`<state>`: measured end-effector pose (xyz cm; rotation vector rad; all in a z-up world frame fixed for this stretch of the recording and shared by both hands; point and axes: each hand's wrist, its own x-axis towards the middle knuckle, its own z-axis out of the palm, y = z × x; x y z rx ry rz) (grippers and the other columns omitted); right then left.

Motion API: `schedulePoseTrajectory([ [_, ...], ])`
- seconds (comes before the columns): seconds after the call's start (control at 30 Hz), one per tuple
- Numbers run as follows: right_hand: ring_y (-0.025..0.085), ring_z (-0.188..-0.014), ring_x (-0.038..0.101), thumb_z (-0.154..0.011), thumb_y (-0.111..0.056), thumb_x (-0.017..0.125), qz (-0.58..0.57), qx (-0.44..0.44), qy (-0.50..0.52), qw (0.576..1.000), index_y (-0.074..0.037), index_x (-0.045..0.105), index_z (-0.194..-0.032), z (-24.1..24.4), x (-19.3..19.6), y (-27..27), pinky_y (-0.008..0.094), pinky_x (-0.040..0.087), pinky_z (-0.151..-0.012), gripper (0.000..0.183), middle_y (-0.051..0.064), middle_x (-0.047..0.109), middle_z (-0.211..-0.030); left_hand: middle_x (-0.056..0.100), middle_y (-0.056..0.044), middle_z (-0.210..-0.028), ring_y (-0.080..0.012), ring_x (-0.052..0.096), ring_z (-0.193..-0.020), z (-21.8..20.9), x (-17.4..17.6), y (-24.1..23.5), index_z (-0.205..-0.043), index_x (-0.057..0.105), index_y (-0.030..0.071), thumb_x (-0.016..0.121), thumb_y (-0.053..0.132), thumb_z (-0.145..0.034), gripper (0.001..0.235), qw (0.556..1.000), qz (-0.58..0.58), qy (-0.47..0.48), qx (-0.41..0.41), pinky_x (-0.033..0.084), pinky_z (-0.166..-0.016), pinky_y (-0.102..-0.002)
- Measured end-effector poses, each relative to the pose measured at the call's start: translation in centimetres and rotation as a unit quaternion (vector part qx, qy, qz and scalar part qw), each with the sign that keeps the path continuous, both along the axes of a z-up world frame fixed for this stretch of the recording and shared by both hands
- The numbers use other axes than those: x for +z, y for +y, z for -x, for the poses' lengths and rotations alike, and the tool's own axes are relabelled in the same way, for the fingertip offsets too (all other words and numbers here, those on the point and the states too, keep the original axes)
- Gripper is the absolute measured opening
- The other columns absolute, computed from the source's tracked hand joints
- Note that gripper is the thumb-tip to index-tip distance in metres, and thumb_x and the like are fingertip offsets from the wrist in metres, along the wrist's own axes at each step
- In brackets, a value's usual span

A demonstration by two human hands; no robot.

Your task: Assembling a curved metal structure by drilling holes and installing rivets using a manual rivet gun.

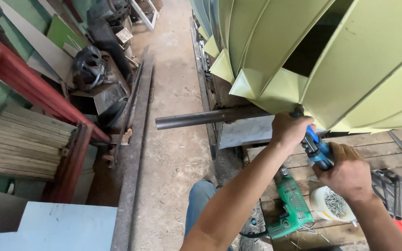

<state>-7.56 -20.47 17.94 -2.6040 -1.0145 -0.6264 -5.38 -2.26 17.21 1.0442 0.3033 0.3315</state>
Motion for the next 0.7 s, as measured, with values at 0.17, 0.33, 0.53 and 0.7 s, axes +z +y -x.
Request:
schedulePoseTrajectory([
  [0.17, 0.035, -0.099, 0.070, -0.076, -0.033, 0.080, 0.065, -0.055, 0.031, 0.996, -0.007, 0.065, -0.113, -2.0, -2.5, -0.8, 0.044, 0.058, -0.086, 0.047, 0.015, 0.070, -0.104, 0.068, -0.015, -0.073, -0.0250, 0.069, -0.060, -1.0, -1.8, -0.2, -0.087, 0.064, -0.005, 0.069, 0.001, -0.085, 0.008, 0.996, 0.083, -0.034, -0.026, 0.057, -0.053, -0.036],
  [0.33, 0.040, -0.109, 0.067, -0.073, -0.024, 0.073, 0.125, -0.101, -0.082, 0.984, 0.006, 0.056, -0.141, 4.0, -0.4, 1.2, 0.050, 0.056, -0.091, 0.077, 0.023, 0.066, -0.124, 0.067, -0.015, -0.077, -0.0247, 0.070, -0.065, -1.2, -2.5, -0.2, -0.091, 0.060, -0.005, 0.068, 0.001, -0.094, 0.010, 0.989, 0.132, -0.035, -0.053, 0.059, -0.057, -0.037],
  [0.53, 0.041, -0.129, 0.061, -0.071, -0.034, 0.069, 0.105, -0.097, -0.177, 0.974, 0.009, 0.042, -0.147, 1.1, 0.2, -0.2, 0.050, 0.049, -0.112, 0.091, 0.028, 0.059, -0.139, 0.068, -0.018, -0.082, -0.0267, 0.072, -0.070, -1.3, -2.0, -0.4, -0.090, 0.060, -0.007, 0.065, -0.002, -0.096, 0.009, 0.985, 0.149, -0.065, -0.055, 0.064, -0.066, -0.040],
  [0.7, 0.031, -0.101, 0.068, -0.076, -0.040, 0.077, 0.200, -0.153, 0.010, 0.968, -0.002, 0.062, -0.116, -1.5, 0.2, -0.5, 0.038, 0.056, -0.093, 0.058, 0.015, 0.066, -0.103, 0.067, -0.017, -0.081, -0.0274, 0.071, -0.069, -2.4, -3.2, -0.4, -0.088, 0.061, -0.007, 0.066, -0.002, -0.095, 0.010, 0.985, 0.153, -0.059, -0.058, 0.063, -0.063, -0.043],
])
